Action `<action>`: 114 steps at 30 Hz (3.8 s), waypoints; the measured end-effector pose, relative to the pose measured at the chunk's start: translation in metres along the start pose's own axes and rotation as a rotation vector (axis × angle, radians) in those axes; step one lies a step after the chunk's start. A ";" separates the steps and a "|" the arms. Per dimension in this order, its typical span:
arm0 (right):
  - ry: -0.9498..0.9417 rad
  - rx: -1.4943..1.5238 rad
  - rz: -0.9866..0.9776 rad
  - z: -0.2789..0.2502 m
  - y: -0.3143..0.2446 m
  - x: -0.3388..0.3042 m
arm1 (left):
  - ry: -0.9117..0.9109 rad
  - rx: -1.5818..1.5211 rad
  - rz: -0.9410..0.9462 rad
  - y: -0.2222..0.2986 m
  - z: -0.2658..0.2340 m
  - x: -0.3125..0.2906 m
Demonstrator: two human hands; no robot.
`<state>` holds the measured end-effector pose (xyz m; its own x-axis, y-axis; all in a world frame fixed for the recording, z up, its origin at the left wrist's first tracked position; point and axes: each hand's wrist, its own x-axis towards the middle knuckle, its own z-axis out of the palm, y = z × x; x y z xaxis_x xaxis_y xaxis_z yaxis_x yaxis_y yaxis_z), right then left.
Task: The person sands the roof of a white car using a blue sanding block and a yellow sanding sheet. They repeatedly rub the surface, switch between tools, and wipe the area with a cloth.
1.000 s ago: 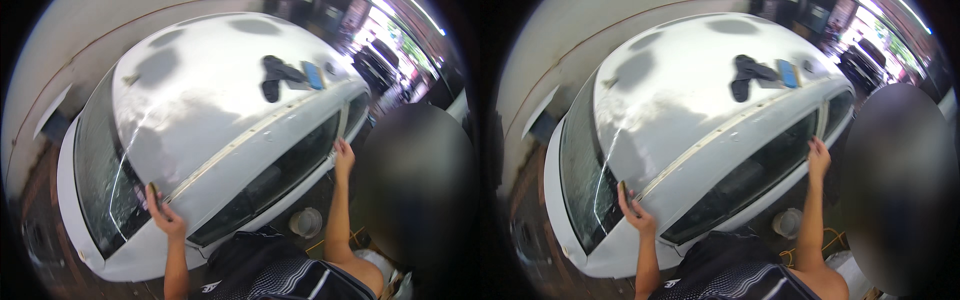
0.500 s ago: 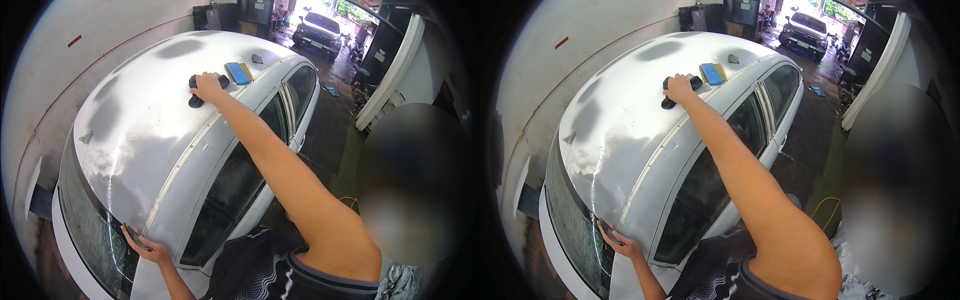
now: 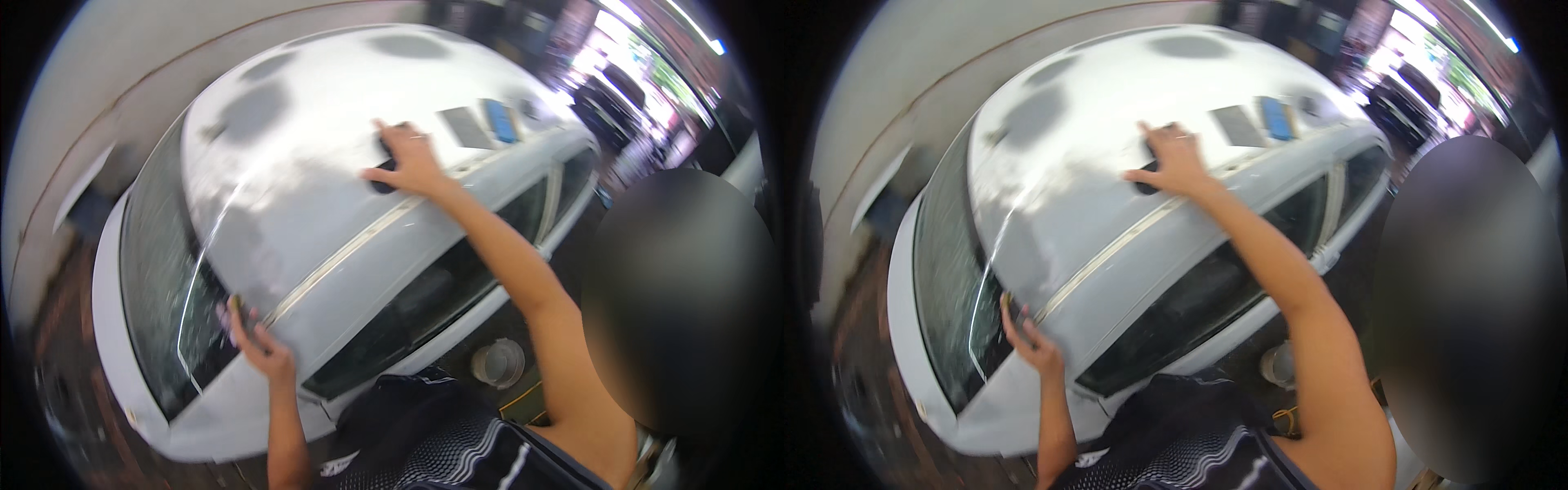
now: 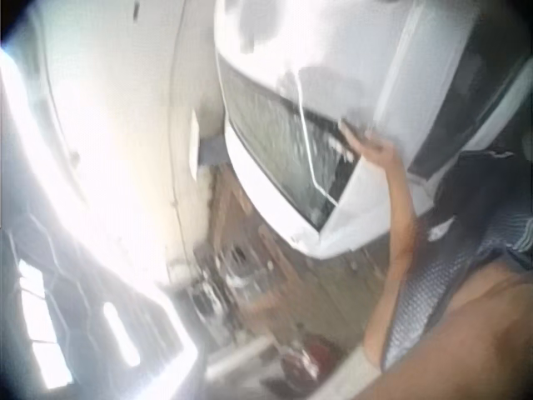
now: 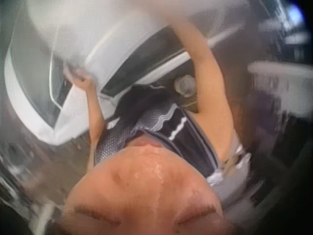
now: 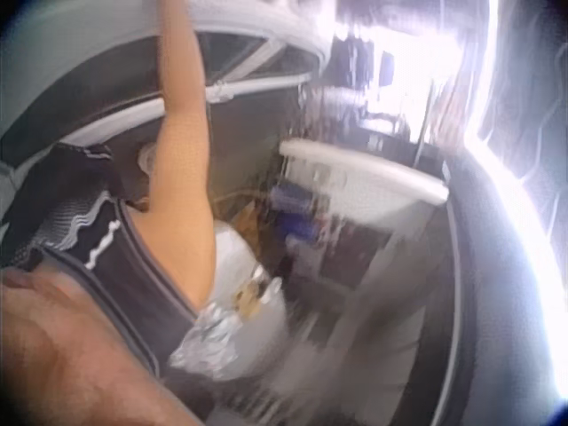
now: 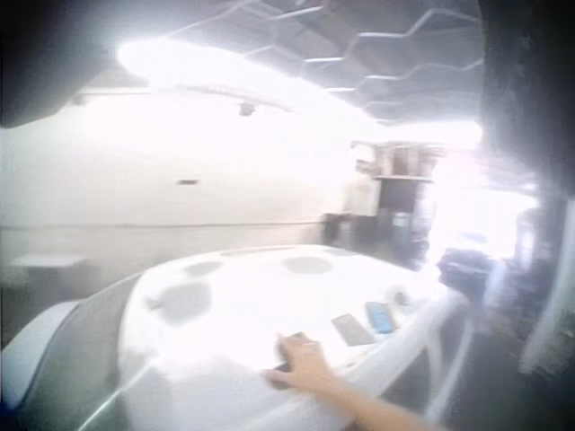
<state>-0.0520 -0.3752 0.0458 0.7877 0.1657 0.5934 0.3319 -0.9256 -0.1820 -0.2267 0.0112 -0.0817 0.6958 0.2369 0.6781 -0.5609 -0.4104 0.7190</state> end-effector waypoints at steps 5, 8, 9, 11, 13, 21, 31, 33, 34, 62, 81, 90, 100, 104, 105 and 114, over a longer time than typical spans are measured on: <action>0.069 -0.121 -0.047 -0.013 0.011 -0.003 | 0.119 -0.171 -0.278 -0.001 0.006 0.008; 0.099 -0.032 -0.049 0.003 -0.006 0.005 | 0.222 -0.403 -0.607 -0.001 0.003 0.023; 0.089 0.090 -0.038 0.006 -0.020 0.010 | 0.193 -0.249 -0.513 -0.002 0.004 0.029; 0.039 0.246 -0.026 0.019 -0.063 0.025 | 0.125 -0.013 -0.318 -0.003 0.010 0.044; 0.057 0.459 -0.101 0.047 -0.112 0.037 | 0.029 0.210 -0.125 -0.004 0.025 0.057; -0.276 0.608 -0.008 0.077 -0.205 0.042 | -0.549 0.550 0.113 0.002 0.064 0.084; 0.015 0.275 -0.021 0.040 -0.088 0.076 | -0.668 0.646 0.257 -0.033 0.078 0.105; 0.075 0.116 -0.077 0.016 -0.010 0.045 | -0.696 0.689 0.309 -0.052 0.073 0.121; 0.110 0.031 -0.113 0.005 0.012 0.029 | -0.713 0.720 0.319 -0.063 0.073 0.127; 0.206 -0.156 0.037 0.002 0.000 0.024 | -0.535 0.831 -0.100 -0.147 0.089 0.294; 0.200 -0.171 0.078 0.002 0.012 0.012 | -0.737 0.701 -0.293 -0.108 0.093 0.267; 0.201 -0.152 0.069 0.001 0.012 0.014 | -0.683 0.883 -0.236 -0.081 0.084 0.259; 0.203 -0.177 0.088 0.002 0.011 0.016 | -0.761 1.098 0.036 -0.089 0.089 0.259; 0.201 -0.188 0.083 0.004 0.020 0.014 | -0.468 0.840 0.385 -0.104 0.102 0.218; 0.191 -0.174 0.089 0.007 0.015 0.012 | -0.351 0.794 0.540 -0.124 0.085 0.210; 0.186 -0.161 0.079 0.005 0.010 0.015 | -0.444 0.740 0.436 -0.132 0.078 0.199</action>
<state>-0.0342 -0.3801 0.0486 0.6941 0.0392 0.7188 0.1743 -0.9780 -0.1149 0.0204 0.0432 -0.0536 0.6844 -0.3597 0.6343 -0.4914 -0.8702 0.0367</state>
